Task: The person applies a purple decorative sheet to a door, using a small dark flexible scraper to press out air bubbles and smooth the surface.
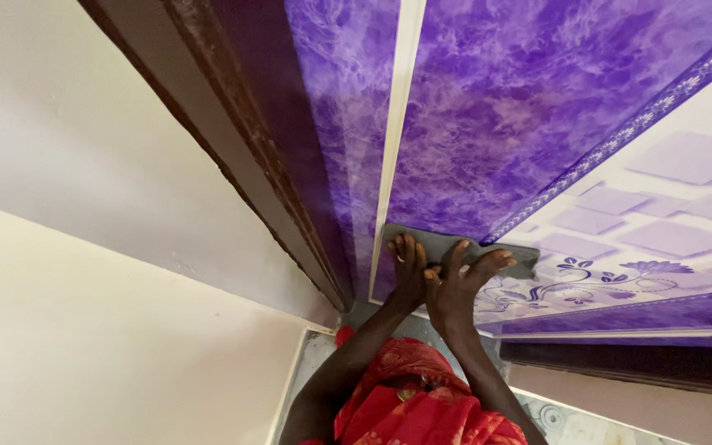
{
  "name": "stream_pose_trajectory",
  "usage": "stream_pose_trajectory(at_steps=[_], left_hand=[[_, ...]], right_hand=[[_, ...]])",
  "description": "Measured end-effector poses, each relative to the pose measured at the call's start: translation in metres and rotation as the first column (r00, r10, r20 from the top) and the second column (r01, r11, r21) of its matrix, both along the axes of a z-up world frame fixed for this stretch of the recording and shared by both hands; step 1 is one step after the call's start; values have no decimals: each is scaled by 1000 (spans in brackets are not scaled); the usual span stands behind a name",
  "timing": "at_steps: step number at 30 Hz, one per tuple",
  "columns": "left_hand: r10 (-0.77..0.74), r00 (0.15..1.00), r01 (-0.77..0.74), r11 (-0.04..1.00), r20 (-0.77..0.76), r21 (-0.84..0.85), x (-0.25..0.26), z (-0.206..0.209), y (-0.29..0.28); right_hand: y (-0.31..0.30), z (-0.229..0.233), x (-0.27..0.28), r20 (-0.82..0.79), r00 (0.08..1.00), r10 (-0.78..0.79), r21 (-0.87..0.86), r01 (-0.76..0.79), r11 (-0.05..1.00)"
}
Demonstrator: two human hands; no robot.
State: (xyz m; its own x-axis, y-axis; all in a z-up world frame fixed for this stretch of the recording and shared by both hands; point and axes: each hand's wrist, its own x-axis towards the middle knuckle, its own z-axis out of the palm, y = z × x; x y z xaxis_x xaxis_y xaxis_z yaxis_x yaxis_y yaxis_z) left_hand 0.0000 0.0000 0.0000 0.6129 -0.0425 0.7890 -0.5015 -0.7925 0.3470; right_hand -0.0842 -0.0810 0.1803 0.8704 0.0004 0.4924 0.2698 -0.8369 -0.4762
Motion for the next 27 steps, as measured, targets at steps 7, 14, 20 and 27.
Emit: stream_pose_trajectory(at_steps=[7, 14, 20, 27], left_hand=[[116, 611, 168, 948, -783, 271, 29, 18, 7], [190, 977, -200, 973, 94, 115, 24, 35, 0], [-18, 1000, 17, 998, -23, -61, -26, 96, 17], [7, 996, -18, 993, -91, -120, -14, 94, 2]], right_hand=[[-1, -12, 8, 43, 995, -88, -39, 90, 995], [-3, 17, -7, 87, 975, -204, -96, 212, 972], [-5, 25, -3, 267, 949, -168, -172, 219, 960], [-10, -11, 10, 333, 933, -133, -127, 184, 975]])
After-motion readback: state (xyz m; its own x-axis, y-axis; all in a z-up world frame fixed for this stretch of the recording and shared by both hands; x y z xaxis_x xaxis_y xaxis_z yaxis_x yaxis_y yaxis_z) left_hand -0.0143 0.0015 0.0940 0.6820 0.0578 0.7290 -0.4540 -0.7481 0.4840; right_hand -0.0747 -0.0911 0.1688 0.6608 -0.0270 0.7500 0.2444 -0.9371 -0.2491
